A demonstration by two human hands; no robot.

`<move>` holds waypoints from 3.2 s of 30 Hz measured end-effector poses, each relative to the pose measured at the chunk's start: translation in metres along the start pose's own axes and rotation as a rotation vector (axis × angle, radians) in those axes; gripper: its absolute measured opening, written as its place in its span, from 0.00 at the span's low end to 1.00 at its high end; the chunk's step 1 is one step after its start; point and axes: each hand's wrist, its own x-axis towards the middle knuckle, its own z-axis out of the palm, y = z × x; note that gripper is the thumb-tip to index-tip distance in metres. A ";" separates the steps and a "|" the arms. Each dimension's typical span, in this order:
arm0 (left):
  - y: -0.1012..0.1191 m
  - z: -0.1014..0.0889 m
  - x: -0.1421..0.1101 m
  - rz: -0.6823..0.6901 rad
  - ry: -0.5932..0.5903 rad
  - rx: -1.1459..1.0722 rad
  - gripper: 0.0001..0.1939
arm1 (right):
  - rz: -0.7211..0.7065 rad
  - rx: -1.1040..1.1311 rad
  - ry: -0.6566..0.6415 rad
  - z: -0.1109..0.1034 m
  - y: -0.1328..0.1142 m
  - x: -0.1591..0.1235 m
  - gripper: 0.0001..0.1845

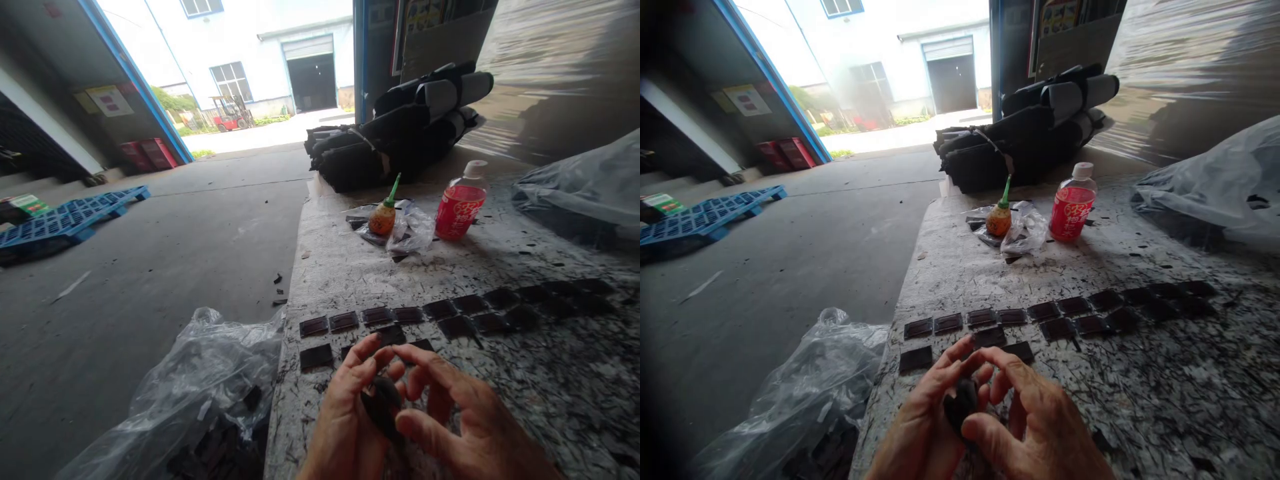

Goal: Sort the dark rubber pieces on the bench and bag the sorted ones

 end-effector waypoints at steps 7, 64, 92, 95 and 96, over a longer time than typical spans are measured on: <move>-0.005 -0.002 0.004 0.032 -0.012 0.080 0.25 | -0.014 0.105 0.075 0.013 0.007 0.002 0.12; 0.008 -0.023 0.072 1.379 -0.353 2.373 0.26 | 0.547 0.019 -0.204 -0.030 0.053 0.084 0.10; 0.008 -0.021 0.078 1.269 -0.344 2.383 0.24 | 0.516 -0.066 -0.028 -0.050 0.054 0.079 0.12; 0.008 -0.020 0.077 1.266 -0.339 2.389 0.23 | 0.488 -0.140 -0.047 -0.042 0.051 0.082 0.08; 0.008 -0.020 0.077 1.268 -0.339 2.390 0.23 | 0.454 -0.175 -0.043 -0.039 0.051 0.082 0.08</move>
